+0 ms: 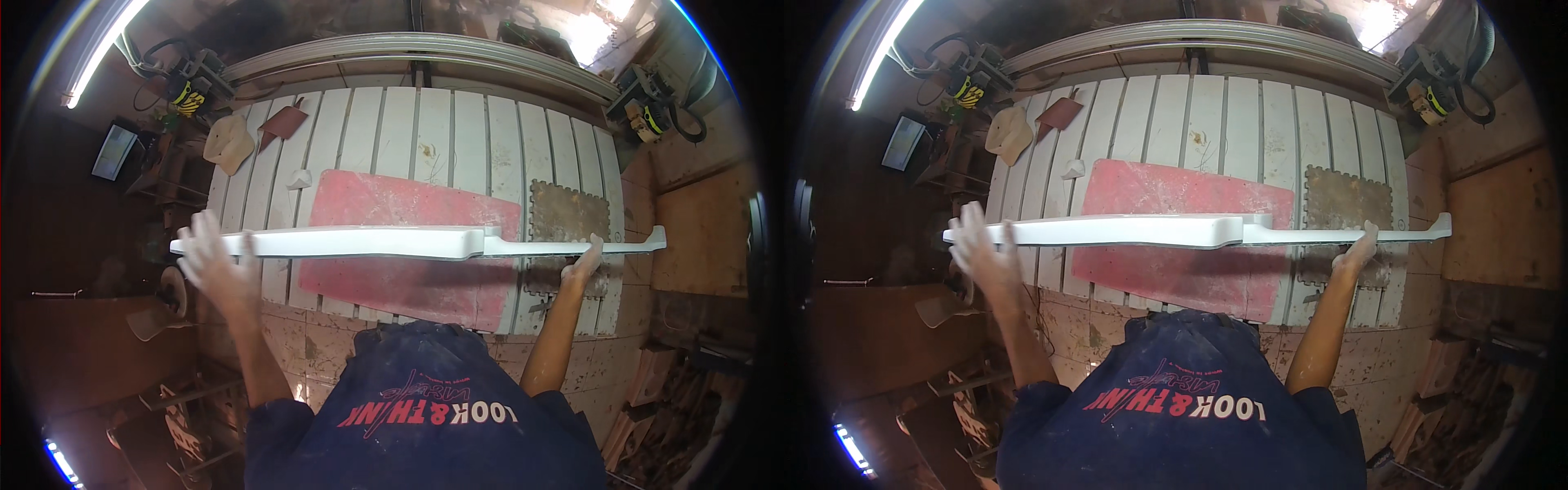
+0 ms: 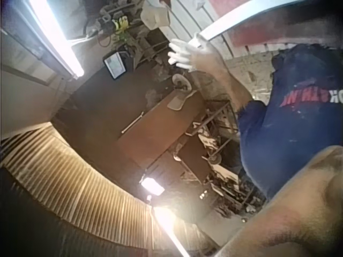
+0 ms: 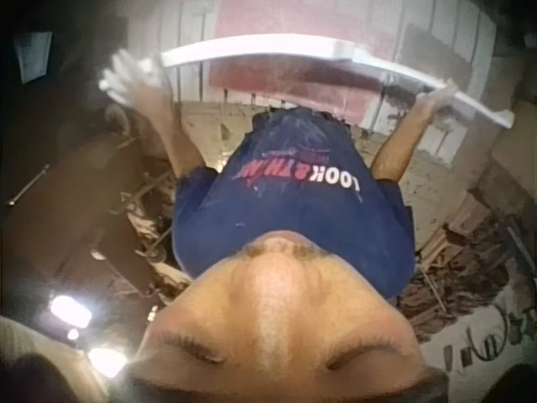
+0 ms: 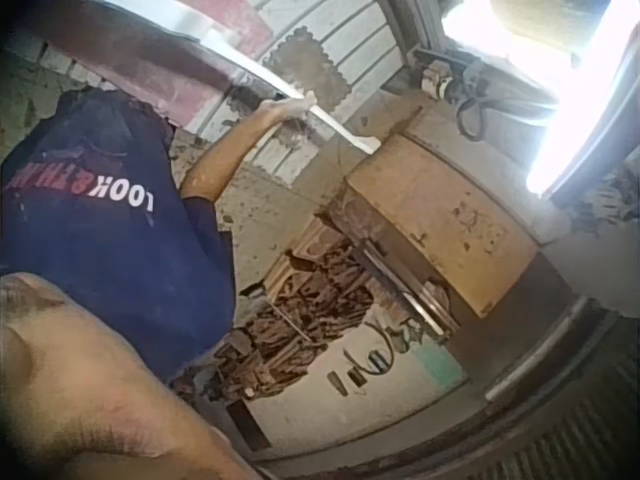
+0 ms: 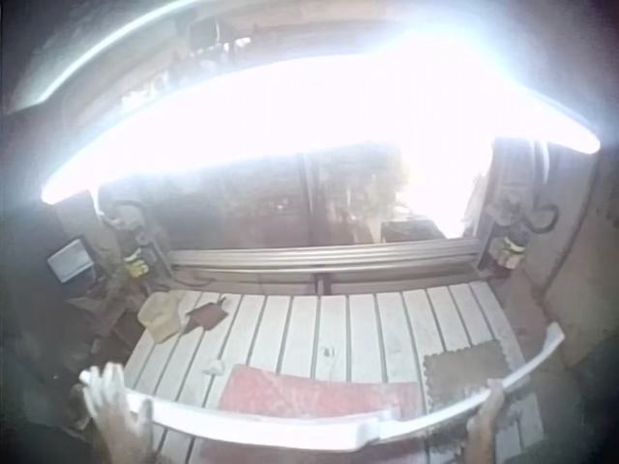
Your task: The person sands the surfaces and edges of a white electric guitar body and neck using a piece of sandpaper.
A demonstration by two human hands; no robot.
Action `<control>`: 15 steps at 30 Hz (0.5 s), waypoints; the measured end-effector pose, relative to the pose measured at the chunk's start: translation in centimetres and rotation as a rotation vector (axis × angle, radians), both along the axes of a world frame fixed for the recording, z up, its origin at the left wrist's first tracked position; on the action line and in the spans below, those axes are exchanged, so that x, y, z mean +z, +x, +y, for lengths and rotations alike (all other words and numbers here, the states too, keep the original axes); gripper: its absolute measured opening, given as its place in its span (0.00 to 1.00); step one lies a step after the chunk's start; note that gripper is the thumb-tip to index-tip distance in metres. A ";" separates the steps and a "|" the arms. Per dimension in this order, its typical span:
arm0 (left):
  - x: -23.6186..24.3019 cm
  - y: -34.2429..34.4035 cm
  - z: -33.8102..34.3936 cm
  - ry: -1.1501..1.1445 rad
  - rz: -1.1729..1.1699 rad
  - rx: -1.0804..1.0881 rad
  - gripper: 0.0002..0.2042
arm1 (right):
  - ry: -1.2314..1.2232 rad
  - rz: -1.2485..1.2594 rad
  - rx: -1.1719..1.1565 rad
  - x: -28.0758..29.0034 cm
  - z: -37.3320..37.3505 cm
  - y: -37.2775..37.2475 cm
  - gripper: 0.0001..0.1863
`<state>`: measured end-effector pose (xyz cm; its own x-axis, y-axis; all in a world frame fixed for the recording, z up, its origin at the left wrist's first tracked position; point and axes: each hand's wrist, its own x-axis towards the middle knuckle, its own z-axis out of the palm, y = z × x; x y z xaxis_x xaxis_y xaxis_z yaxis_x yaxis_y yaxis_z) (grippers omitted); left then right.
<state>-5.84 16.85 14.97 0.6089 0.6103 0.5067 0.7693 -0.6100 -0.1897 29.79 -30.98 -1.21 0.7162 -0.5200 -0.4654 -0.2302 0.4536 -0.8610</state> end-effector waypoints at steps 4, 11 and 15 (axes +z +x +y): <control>1.1 0.6 -0.3 -0.011 -0.080 0.172 0.39 | 0.022 -0.011 -0.005 -1.4 -0.1 0.3 0.17; -5.3 8.5 -14.1 -0.317 0.251 -0.283 0.46 | 0.012 -0.074 0.043 -2.9 -0.7 1.7 0.19; -5.9 11.6 -19.1 -0.476 0.140 -0.462 0.47 | 0.011 -0.035 0.002 -0.2 1.5 1.7 0.12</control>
